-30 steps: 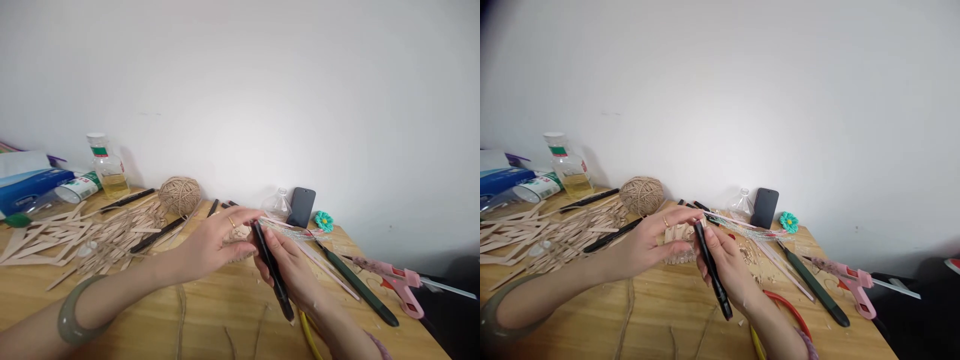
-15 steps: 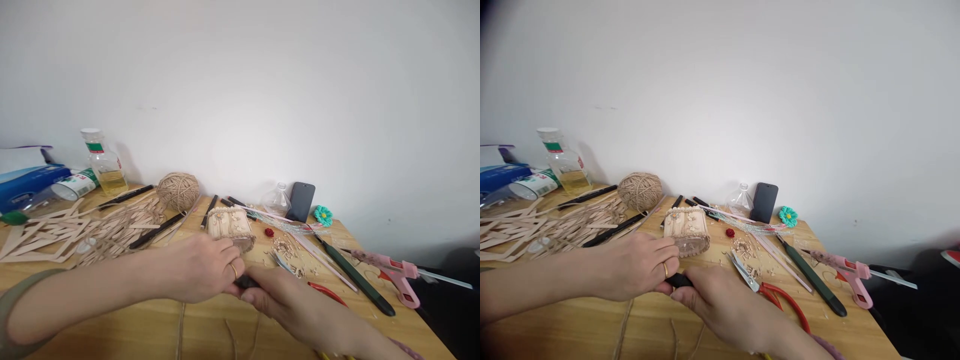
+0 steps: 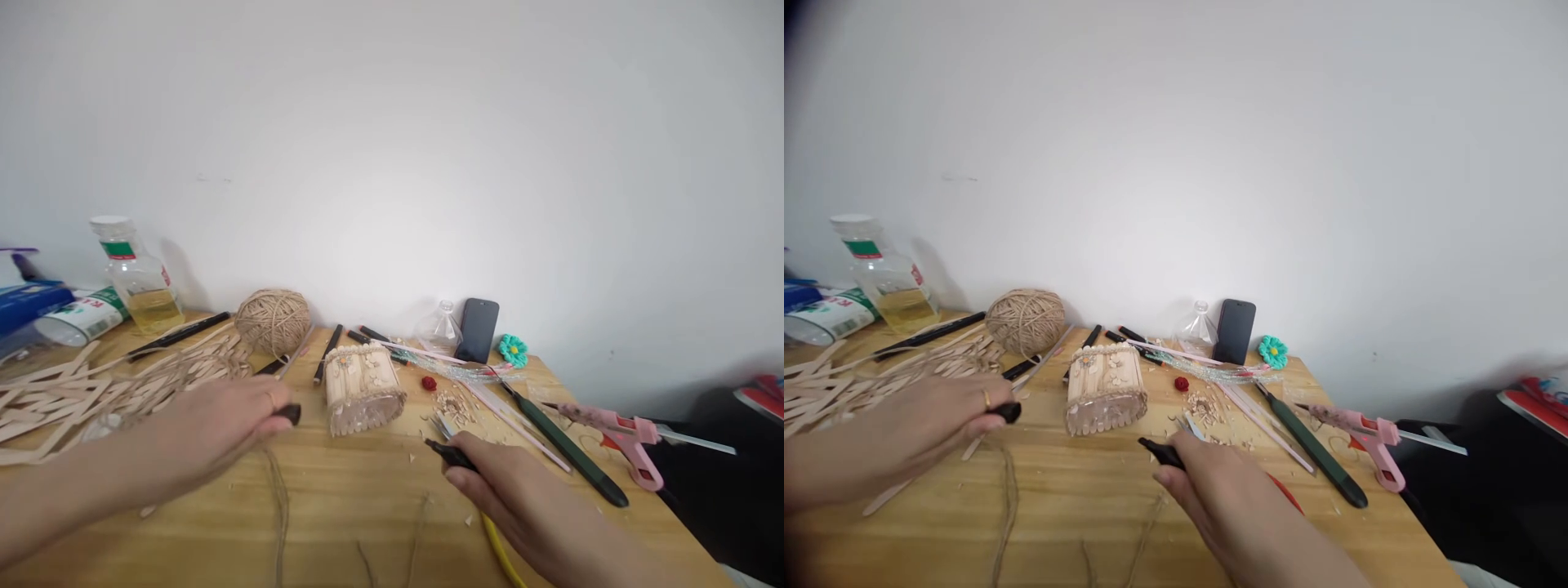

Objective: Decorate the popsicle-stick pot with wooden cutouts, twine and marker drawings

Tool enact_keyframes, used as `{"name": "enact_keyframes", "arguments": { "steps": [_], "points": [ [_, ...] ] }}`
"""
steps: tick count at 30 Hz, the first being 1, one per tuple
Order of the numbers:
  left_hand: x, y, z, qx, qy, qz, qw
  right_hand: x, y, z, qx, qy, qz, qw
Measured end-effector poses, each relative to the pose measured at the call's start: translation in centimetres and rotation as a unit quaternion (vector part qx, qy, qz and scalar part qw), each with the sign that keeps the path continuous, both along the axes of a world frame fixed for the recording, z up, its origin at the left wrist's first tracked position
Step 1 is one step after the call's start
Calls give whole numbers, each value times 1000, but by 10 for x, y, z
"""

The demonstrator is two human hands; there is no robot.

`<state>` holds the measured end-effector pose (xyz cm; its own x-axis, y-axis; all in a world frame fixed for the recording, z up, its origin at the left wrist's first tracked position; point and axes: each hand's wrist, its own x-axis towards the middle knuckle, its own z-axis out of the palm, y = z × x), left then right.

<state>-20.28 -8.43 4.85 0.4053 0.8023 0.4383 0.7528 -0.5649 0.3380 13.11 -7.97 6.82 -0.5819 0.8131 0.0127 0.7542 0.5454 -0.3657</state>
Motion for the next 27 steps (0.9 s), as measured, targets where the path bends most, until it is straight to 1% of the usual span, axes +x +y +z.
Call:
{"name": "enact_keyframes", "arguments": {
  "steps": [2,3,6,9,12,17,20,22,24,25,27],
  "points": [
    [7,-2,-4,-56,73,-36,995,-8,-4,6,-4,13,12,1000],
    [11,-2,-6,-77,94,-46,992,-12,-5,9,-6,24,15,1000],
    [23,-1,-14,-80,79,-52,992,-20,-10,16,-9,68,19,997],
    [29,1,-24,-55,27,-72,995,-20,-12,16,-5,102,26,994],
    [34,2,-31,-42,-14,-101,994,-18,-12,12,-2,111,27,993],
    [42,3,-28,-49,-62,-116,990,-17,-11,1,4,103,35,994],
    [45,5,-27,-59,-84,-109,989,-16,-11,-11,4,111,3,994],
    [45,7,-27,-70,-105,-94,988,-16,-12,-18,3,126,-25,992],
    [45,9,-29,-87,-129,-78,985,-17,-12,-22,0,142,-38,989],
    [45,10,-29,-96,-140,-72,983,-18,-11,-23,-12,154,-38,987],
    [47,9,-30,-108,-156,-70,979,-21,-8,-21,-74,214,-36,973]
  ]
}}
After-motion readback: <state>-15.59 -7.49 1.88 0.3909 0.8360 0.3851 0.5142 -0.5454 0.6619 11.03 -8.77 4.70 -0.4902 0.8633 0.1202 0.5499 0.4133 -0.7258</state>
